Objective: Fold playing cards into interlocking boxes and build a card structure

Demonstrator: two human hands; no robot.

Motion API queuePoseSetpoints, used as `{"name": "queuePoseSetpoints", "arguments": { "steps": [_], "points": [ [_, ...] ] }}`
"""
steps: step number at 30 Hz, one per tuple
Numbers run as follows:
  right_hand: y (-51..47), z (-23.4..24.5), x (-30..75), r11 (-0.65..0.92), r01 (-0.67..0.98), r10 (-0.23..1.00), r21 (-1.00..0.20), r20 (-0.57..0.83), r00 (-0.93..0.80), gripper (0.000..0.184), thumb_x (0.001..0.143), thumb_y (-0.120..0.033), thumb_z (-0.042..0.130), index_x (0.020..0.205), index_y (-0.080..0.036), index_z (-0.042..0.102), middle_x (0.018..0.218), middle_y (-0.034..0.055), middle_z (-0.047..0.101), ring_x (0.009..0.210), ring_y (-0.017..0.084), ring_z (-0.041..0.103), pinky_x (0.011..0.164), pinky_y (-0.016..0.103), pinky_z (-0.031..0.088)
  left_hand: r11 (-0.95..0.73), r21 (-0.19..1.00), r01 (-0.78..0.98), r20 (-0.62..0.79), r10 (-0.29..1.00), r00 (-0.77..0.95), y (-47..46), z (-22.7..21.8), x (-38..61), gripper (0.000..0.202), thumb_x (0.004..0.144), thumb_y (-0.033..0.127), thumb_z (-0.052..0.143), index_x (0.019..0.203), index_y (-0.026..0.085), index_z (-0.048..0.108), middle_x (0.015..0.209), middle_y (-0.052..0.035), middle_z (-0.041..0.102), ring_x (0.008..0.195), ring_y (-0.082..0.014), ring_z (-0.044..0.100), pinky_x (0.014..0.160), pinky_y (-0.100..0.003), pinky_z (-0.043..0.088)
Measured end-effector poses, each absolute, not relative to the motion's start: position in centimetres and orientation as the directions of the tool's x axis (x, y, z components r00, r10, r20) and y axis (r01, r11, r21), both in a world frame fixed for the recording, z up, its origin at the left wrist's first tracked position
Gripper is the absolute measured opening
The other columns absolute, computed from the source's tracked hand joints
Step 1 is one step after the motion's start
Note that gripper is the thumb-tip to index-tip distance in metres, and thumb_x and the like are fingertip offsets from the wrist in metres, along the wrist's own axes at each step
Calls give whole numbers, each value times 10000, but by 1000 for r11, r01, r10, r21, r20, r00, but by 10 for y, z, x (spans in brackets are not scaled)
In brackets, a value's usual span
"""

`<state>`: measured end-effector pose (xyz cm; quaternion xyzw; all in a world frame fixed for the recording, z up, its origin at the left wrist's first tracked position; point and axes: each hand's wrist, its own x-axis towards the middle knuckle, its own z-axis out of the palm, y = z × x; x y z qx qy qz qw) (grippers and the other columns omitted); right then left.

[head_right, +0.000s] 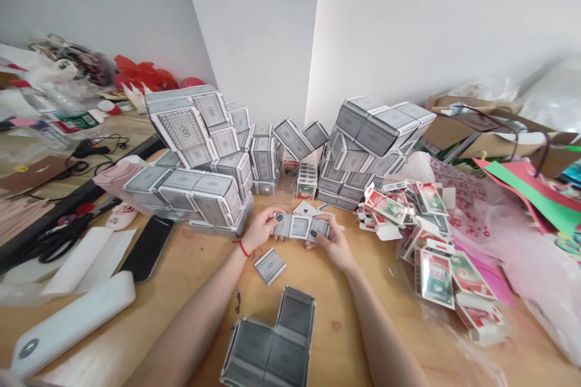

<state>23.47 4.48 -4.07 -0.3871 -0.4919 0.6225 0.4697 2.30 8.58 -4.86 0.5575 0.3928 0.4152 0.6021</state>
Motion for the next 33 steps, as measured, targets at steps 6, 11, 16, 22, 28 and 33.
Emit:
{"name": "queuePoseSetpoints", "arguments": {
  "steps": [6,11,16,22,28,33],
  "points": [
    [46,-41,235,-72,-169,961,-983,-23,-275,397,689,-322,626,1001,-208,408,676,2,592,555,173,621,492,313,520,57,996,-75,-26,930,367,86,-48,21,179,746,175,442,915,144,492,635,15,547,377,-96,537,325,-187,378],
    [45,-37,232,-50,-122,963,-991,-15,-269,405,700,-346,608,1007,-202,388,638,-4,593,530,170,617,496,314,518,28,997,-72,-1,933,359,85,-49,23,157,750,190,448,898,145,479,638,11,550,377,-95,533,320,-186,374],
    [44,-38,231,-32,-118,959,-993,3,-283,403,703,-355,602,999,-199,378,620,-8,597,502,166,611,472,304,510,2,999,-44,14,934,356,82,-47,26,151,760,179,423,901,150,468,612,26,523,367,-80,504,327,-181,363],
    [45,-43,223,-45,-115,959,-992,-10,-283,421,704,-394,590,1014,-220,364,686,2,604,567,176,625,507,328,523,-61,996,68,44,971,236,80,-47,31,162,779,167,375,903,173,480,733,8,533,398,-50,430,361,-178,347],
    [44,-44,212,-19,-145,963,-989,21,-268,377,745,-369,557,1018,-226,340,692,7,613,575,156,618,550,313,513,-216,954,209,195,974,117,81,-50,32,183,782,124,382,905,187,502,790,-8,564,654,-99,523,650,-232,434],
    [41,-41,206,-47,-133,964,-990,-10,-265,391,742,-393,553,1014,-229,324,640,-15,594,532,147,604,541,313,508,-282,924,259,257,958,128,81,-51,33,206,779,89,359,907,182,491,878,-29,561,824,-127,525,777,-273,405]
  ]
}}
